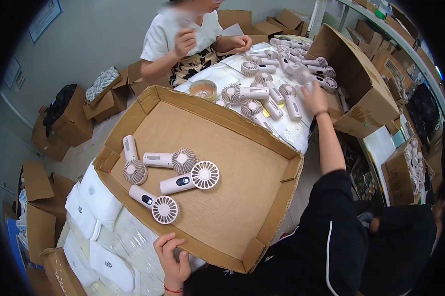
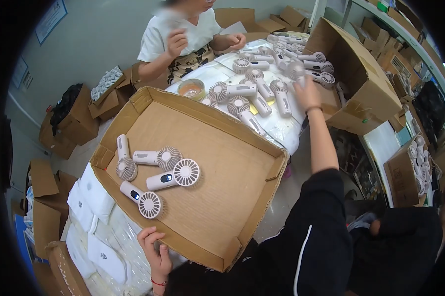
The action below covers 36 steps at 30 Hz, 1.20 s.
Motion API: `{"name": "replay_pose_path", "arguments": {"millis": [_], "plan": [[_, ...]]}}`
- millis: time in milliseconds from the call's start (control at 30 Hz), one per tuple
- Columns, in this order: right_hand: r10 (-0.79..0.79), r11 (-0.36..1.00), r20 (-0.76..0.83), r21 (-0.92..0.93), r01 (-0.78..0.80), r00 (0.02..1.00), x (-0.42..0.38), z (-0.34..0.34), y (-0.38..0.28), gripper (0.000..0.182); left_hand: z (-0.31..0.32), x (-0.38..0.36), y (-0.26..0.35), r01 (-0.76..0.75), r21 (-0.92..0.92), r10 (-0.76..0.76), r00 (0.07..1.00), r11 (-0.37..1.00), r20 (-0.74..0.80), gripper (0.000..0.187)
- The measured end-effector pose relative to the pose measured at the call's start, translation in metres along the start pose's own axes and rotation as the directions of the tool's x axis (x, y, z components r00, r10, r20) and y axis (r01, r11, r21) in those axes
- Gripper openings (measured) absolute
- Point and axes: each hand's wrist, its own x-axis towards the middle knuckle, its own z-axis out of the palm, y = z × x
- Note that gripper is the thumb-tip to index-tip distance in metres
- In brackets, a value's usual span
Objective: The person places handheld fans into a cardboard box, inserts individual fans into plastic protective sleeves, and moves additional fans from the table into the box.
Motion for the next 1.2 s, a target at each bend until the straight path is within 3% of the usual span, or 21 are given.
{"name": "replay_pose_path", "arguments": {"millis": [33,100,133,200,233,267,367,400,467,500,533,600,633,667,733,900,967,1033,1067,1133,1200], "plan": [[0.075,0.968,-0.096,0.245,-0.05,0.993,-0.029,-0.018,-0.01,0.049,0.001,0.001,-0.001,-0.007,0.001,0.007,1.0,1.0,-0.017,0.03],[-0.055,0.902,-0.465,0.357,0.244,0.884,-0.099,-0.039,-0.008,0.047,0.002,-0.001,-0.001,-0.002,-0.01,0.001,1.0,1.0,-0.026,0.03],[-0.024,0.894,-0.57,0.356,0.273,0.822,-0.138,-0.047,-0.016,0.044,0.002,-0.001,-0.001,0.006,-0.001,-0.006,1.0,1.0,-0.03,0.03],[-0.051,0.902,-0.491,0.352,0.252,0.869,-0.201,-0.04,0.004,0.04,0.0,-0.001,0.0,0.011,0.009,-0.011,1.0,1.0,-0.021,0.031],[-0.017,0.971,-0.176,0.234,0.058,0.984,-0.223,-0.038,-0.001,0.04,-0.001,0.0,-0.001,0.005,0.023,-0.004,1.0,1.0,-0.008,0.031],[0.088,0.994,0.151,0.05,-0.096,0.985,-0.238,-0.036,-0.005,0.04,-0.001,-0.001,0.0,-0.001,0.036,0.001,1.0,0.999,0.01,0.032],[-0.009,0.985,-0.019,0.17,0.012,1.0,-0.242,-0.042,0.008,0.044,0.0,0.001,0.003,-0.018,0.048,0.018,1.0,0.999,-0.004,0.032],[-0.003,0.912,-0.175,0.402,0.074,0.985,-0.236,-0.037,0.008,0.043,0.001,0.002,0.004,-0.026,0.047,0.026,1.0,0.999,-0.002,0.032],[-0.078,0.985,0.075,0.159,0.065,0.994,-0.238,-0.028,0.0,0.039,0.0,0.001,0.006,-0.013,0.044,0.013,1.0,0.999,-0.002,0.031],[-0.12,0.953,0.074,0.29,0.093,0.99,-0.234,-0.028,0.0,0.036,-0.002,0.0,0.004,-0.018,0.046,0.019,1.0,0.999,-0.003,0.031],[-0.11,0.991,0.188,0.096,0.093,0.976,-0.226,-0.045,0.007,0.038,-0.001,-0.002,-0.001,-0.028,0.036,0.028,1.0,0.999,-0.01,0.032],[-0.106,0.939,-0.097,0.318,0.132,0.99,-0.223,-0.048,0.003,0.038,-0.002,-0.002,-0.002,-0.03,0.028,0.03,0.999,0.999,-0.022,0.032],[-0.17,0.976,0.005,0.142,0.167,0.985,-0.22,-0.041,0.005,0.037,-0.001,0.0,0.0,-0.028,0.021,0.028,0.999,0.999,-0.023,0.031],[-0.144,0.977,0.183,0.18,0.11,0.973,-0.217,-0.033,0.002,0.036,0.0,0.0,0.002,-0.022,0.009,0.022,1.0,1.0,-0.023,0.03],[-0.185,0.967,0.371,-0.098,0.236,0.91,-0.189,-0.061,-0.001,0.035,0.0,0.0,0.002,-0.027,0.011,0.027,0.999,1.0,-0.023,0.029],[-0.334,0.874,0.019,0.38,0.303,0.942,-0.098,-0.052,-0.046,0.051,0.001,-0.001,0.003,-0.051,-0.002,0.051,0.998,0.999,-0.028,0.026],[-0.48,0.823,-0.084,0.3,0.482,0.873,-0.051,-0.017,-0.061,0.053,0.0,0.0,0.003,-0.05,-0.022,0.05,0.998,0.998,-0.027,0.025],[-0.407,0.896,0.166,0.266,0.357,0.898,-0.024,-0.007,-0.096,0.054,0.0,0.0,0.0,-0.071,-0.002,0.071,0.997,0.997,-0.03,0.025],[-0.413,0.89,0.157,0.278,0.362,0.897,-0.014,-0.002,-0.107,0.054,0.0,0.0,0.0,-0.088,0.009,0.088,0.996,0.996,-0.027,0.025],[-0.365,0.926,0.391,0.06,0.372,0.845,-0.002,0.01,-0.125,0.058,-0.001,0.001,0.001,-0.082,-0.001,0.082,0.996,0.997,-0.036,0.025],[-0.385,0.918,0.376,0.063,0.391,0.843,0.008,0.013,-0.131,0.053,-0.002,0.001,0.0,-0.082,-0.015,0.081,0.997,0.997,-0.017,0.026]]}}
